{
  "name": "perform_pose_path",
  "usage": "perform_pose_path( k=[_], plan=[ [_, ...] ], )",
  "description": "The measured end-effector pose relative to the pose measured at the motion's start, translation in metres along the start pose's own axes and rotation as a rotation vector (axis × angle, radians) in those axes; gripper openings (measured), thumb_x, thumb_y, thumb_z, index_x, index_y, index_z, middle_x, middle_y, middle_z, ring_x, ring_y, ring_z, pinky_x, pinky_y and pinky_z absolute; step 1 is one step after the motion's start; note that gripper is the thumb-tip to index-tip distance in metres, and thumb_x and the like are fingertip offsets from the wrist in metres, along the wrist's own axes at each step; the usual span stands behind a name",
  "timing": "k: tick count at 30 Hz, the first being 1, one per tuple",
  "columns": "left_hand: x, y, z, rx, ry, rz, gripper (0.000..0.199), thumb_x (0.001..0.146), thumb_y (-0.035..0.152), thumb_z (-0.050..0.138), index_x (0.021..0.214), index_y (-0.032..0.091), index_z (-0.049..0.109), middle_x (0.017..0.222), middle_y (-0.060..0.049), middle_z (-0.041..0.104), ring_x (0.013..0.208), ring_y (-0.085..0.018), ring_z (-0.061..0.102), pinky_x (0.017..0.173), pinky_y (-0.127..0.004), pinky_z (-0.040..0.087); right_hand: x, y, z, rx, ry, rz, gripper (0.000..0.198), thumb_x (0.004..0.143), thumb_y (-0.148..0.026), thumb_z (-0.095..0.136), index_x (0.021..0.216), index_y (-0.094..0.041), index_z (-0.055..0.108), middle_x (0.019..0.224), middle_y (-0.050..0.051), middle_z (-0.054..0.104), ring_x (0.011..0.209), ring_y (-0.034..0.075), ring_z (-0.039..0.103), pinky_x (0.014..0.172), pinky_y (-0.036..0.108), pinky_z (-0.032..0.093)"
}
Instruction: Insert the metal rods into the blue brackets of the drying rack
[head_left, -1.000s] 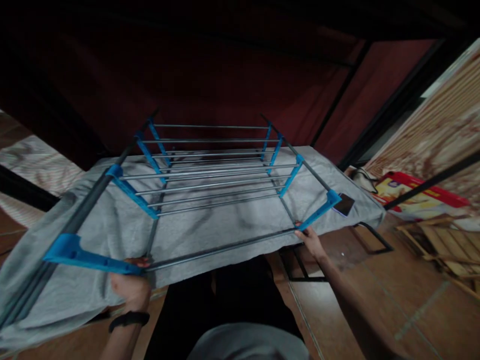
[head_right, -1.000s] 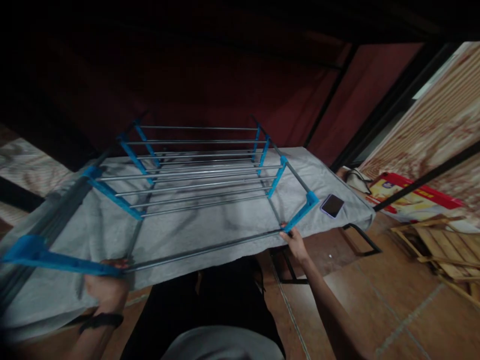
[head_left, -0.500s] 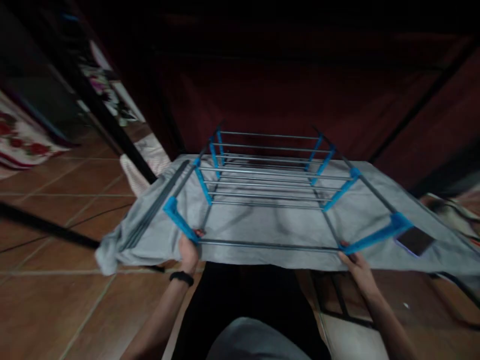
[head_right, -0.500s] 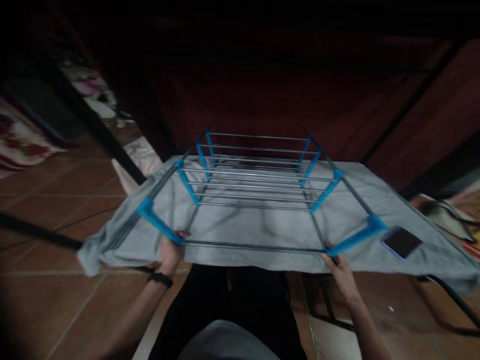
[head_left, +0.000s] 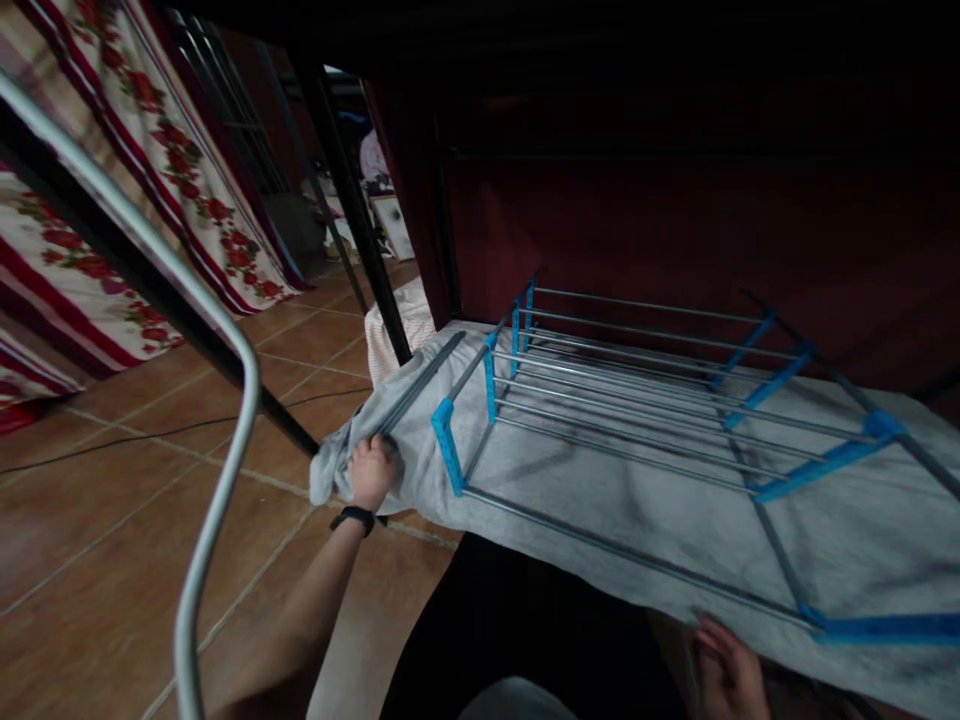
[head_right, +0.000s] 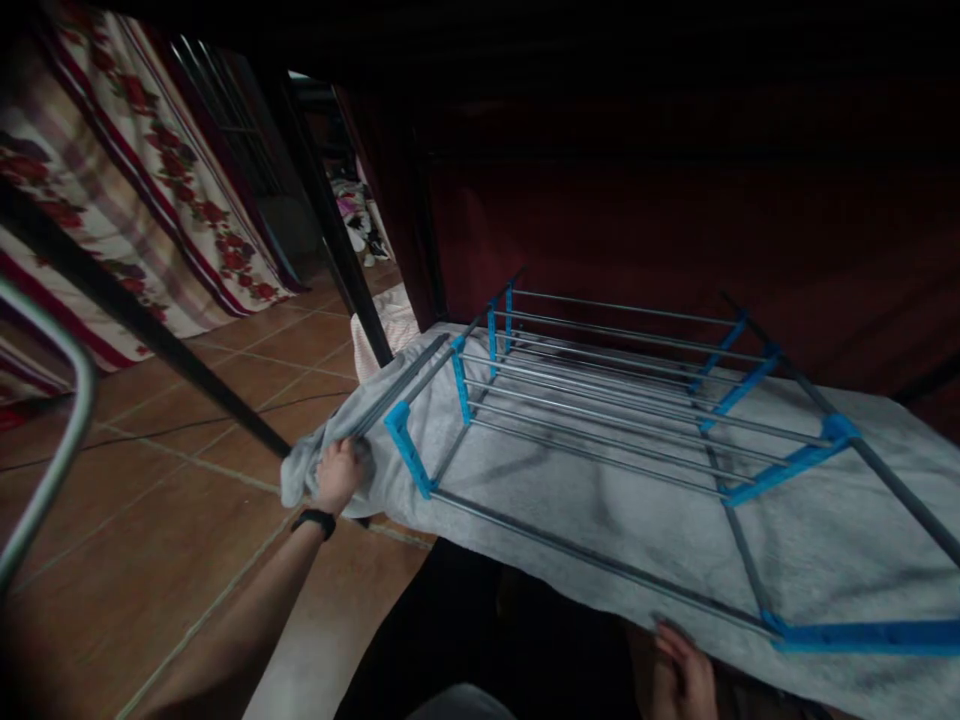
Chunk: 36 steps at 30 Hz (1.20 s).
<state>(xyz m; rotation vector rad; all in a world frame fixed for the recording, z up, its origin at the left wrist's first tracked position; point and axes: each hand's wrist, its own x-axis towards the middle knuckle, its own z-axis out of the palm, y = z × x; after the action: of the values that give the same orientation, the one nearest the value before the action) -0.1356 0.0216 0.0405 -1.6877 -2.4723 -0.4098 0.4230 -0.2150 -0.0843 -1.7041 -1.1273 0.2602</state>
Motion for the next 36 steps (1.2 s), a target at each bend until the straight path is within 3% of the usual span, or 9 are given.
perform_pose_path(
  k=[3,6,12,19,22,26,30,36],
  plan=[
    [0.006,-0.001,0.005,0.111,-0.041,0.052,0.039,0.089,0.015,0.039,0.119,0.008,0.063,0.118,-0.024,0.061,0.117,-0.037,0.056,0.093,-0.047,0.045,-0.012,-0.020,0.038,0.062,-0.149,-0.076,0.037,0.087,-0.052,0.058,0.101,-0.020,0.070,0.100,0.013,0.073,0.085,0.027,0.072,0.076,0.042,0.060],
    [0.012,0.006,0.009,0.178,-0.048,0.061,0.040,0.090,0.012,0.032,0.114,0.004,0.064,0.116,-0.027,0.061,0.117,-0.039,0.056,0.093,-0.048,0.043,-0.016,-0.040,0.060,0.109,-0.255,-0.165,0.026,0.092,-0.040,0.054,0.101,-0.023,0.072,0.106,0.010,0.074,0.093,0.025,0.073,0.077,0.035,0.061],
    [0.030,0.010,0.009,0.153,-0.131,0.046,0.038,0.088,0.009,0.034,0.110,0.005,0.065,0.114,-0.030,0.063,0.114,-0.041,0.059,0.085,-0.049,0.048,-0.012,-0.047,0.072,0.114,-0.324,-0.255,0.024,0.094,-0.029,0.050,0.099,-0.026,0.073,0.101,0.006,0.076,0.092,0.020,0.075,0.076,0.027,0.062],
    [0.022,0.006,0.006,0.035,-0.212,-0.034,0.028,0.090,0.025,0.042,0.108,0.012,0.059,0.099,-0.020,0.072,0.091,-0.027,0.071,0.075,-0.034,0.051,-0.008,-0.036,0.078,0.114,-0.357,-0.287,0.023,0.090,-0.032,0.053,0.094,-0.027,0.075,0.090,0.004,0.078,0.077,0.019,0.076,0.066,0.022,0.061],
    [0.000,0.000,0.004,-0.059,-0.222,-0.078,0.032,0.093,0.041,0.039,0.096,0.016,0.059,0.085,-0.015,0.072,0.082,-0.027,0.071,0.066,-0.032,0.049,-0.008,-0.042,0.079,0.127,-0.362,-0.218,0.023,0.090,-0.034,0.053,0.092,-0.028,0.075,0.089,0.002,0.077,0.075,0.019,0.076,0.067,0.025,0.062],
    [-0.047,-0.008,0.004,-0.464,-0.169,-0.138,0.043,0.086,0.060,0.041,0.080,0.021,0.059,0.065,-0.005,0.064,0.066,-0.025,0.065,0.060,-0.032,0.046,-0.010,-0.059,0.080,0.163,-0.351,-0.147,0.023,0.089,-0.037,0.054,0.091,-0.029,0.076,0.090,0.003,0.077,0.080,0.022,0.076,0.070,0.029,0.063],
    [-0.108,-0.007,0.005,-0.834,-0.079,-0.177,0.054,0.075,0.075,0.049,0.071,0.022,0.058,0.061,-0.002,0.060,0.067,-0.023,0.061,0.063,-0.031,0.050,-0.013,-0.080,0.083,0.200,-0.369,-0.116,0.023,0.088,-0.038,0.056,0.091,-0.029,0.076,0.090,0.003,0.077,0.081,0.022,0.076,0.073,0.030,0.063],
    [-0.195,-0.005,0.015,-0.909,-0.118,-0.305,0.063,0.074,0.083,0.048,0.053,0.025,0.034,0.049,0.003,0.035,0.049,-0.014,0.040,0.046,-0.027,0.039,-0.021,-0.115,0.094,0.302,-0.463,-0.013,0.025,0.090,-0.044,0.056,0.094,-0.029,0.076,0.093,0.005,0.077,0.088,0.024,0.074,0.081,0.035,0.060]
  ],
)
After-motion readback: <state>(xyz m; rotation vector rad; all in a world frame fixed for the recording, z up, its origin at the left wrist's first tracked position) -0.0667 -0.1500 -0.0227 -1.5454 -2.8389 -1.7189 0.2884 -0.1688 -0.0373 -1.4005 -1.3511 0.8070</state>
